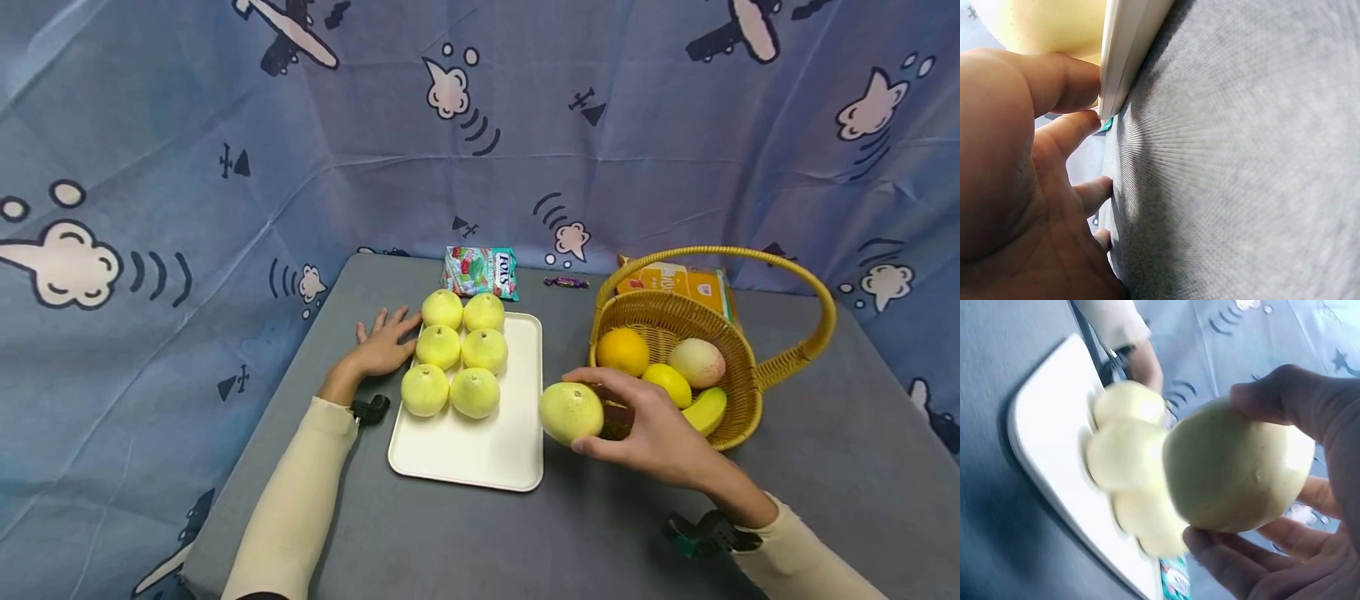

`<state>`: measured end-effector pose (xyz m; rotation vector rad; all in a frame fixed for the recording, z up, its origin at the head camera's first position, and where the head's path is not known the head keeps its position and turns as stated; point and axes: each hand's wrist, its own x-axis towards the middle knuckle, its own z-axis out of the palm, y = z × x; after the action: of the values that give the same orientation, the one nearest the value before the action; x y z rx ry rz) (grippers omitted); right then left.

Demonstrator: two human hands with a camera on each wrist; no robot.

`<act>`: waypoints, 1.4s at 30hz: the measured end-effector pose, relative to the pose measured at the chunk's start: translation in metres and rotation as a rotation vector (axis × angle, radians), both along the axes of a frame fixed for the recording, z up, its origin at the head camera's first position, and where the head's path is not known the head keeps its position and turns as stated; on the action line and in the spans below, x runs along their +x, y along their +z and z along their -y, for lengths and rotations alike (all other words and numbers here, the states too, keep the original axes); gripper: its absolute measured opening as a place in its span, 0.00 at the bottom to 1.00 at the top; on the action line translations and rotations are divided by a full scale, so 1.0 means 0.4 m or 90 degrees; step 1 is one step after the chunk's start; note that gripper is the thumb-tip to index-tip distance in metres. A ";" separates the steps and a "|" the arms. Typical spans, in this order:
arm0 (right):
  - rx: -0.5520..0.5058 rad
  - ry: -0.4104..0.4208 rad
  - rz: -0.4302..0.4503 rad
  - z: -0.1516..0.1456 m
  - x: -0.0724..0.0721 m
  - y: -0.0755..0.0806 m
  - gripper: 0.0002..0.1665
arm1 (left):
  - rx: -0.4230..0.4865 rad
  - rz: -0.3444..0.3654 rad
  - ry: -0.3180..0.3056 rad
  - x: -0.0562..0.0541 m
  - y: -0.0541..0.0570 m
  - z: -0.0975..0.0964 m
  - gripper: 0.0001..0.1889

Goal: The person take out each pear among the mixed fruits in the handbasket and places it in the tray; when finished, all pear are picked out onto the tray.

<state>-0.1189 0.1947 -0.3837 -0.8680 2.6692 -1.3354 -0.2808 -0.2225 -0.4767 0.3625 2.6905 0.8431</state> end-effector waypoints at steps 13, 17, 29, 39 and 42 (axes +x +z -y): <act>-0.089 0.147 0.023 0.177 -0.004 -0.100 0.38 | 0.005 -0.003 0.000 0.003 0.002 -0.001 0.34; -0.115 0.170 0.015 0.221 -0.002 -0.134 0.38 | 0.004 0.000 0.000 0.003 0.002 -0.002 0.34; -0.098 0.121 -0.065 0.295 0.008 -0.203 0.40 | 0.000 0.002 0.002 0.005 0.011 -0.006 0.34; 0.001 0.048 -0.190 0.327 0.026 -0.215 0.44 | 0.005 0.005 0.003 0.002 0.009 -0.004 0.34; 0.013 0.035 -0.195 0.333 0.029 -0.213 0.44 | 0.008 0.005 0.002 0.000 0.006 -0.002 0.34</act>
<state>-0.1071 0.0614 -0.4690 -1.2243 2.8468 -1.2512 -0.2807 -0.2219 -0.4743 0.3568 2.6808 0.8605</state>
